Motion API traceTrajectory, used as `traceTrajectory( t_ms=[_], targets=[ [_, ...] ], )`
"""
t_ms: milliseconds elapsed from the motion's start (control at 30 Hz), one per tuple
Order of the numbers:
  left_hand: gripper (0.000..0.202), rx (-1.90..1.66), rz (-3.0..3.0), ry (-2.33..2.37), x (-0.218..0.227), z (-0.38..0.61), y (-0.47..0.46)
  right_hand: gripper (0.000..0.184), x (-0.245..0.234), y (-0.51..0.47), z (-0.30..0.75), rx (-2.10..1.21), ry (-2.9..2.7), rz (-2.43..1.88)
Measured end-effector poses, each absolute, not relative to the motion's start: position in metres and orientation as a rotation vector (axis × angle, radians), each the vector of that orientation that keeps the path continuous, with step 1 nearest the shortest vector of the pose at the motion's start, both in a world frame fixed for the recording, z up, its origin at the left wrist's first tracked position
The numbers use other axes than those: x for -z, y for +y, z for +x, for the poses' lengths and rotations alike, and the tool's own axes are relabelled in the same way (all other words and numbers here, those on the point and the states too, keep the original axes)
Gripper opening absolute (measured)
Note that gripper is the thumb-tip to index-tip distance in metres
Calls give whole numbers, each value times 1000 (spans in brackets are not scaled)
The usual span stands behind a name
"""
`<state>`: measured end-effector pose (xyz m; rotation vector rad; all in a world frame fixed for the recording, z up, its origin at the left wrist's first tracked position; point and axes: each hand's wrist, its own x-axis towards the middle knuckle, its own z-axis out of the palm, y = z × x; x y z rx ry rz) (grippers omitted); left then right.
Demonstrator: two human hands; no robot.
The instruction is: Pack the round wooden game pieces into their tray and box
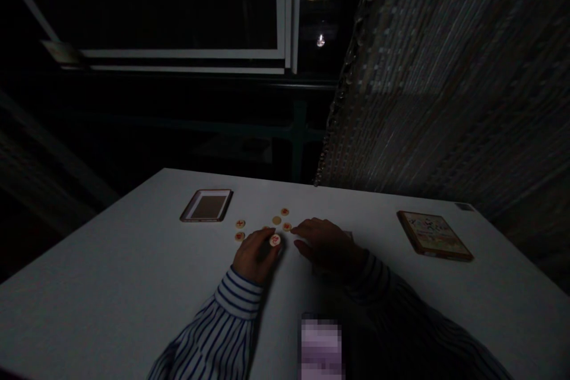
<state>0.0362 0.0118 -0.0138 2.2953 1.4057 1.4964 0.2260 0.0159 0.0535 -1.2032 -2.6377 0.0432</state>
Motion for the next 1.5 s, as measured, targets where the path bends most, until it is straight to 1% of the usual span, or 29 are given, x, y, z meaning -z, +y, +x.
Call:
traceTrajectory(
  t_ms=[233,633,900,1500],
  targets=[
    [27,-1355,2394,1399,7,45,13,31,-51,18,236,-21,-2627,-1231],
    [26,-1301,2337,1363,-1,62,14,28,-46,22,251,-73,-2524,-1279],
    [25,-1306,2316,1320,-6,73,14,28,-44,22,262,-90,-2453,-1217],
    [23,-1353,2338,1336,-1,93,23,22,-44,23,275,-104,-2395,-1226]
  ],
)
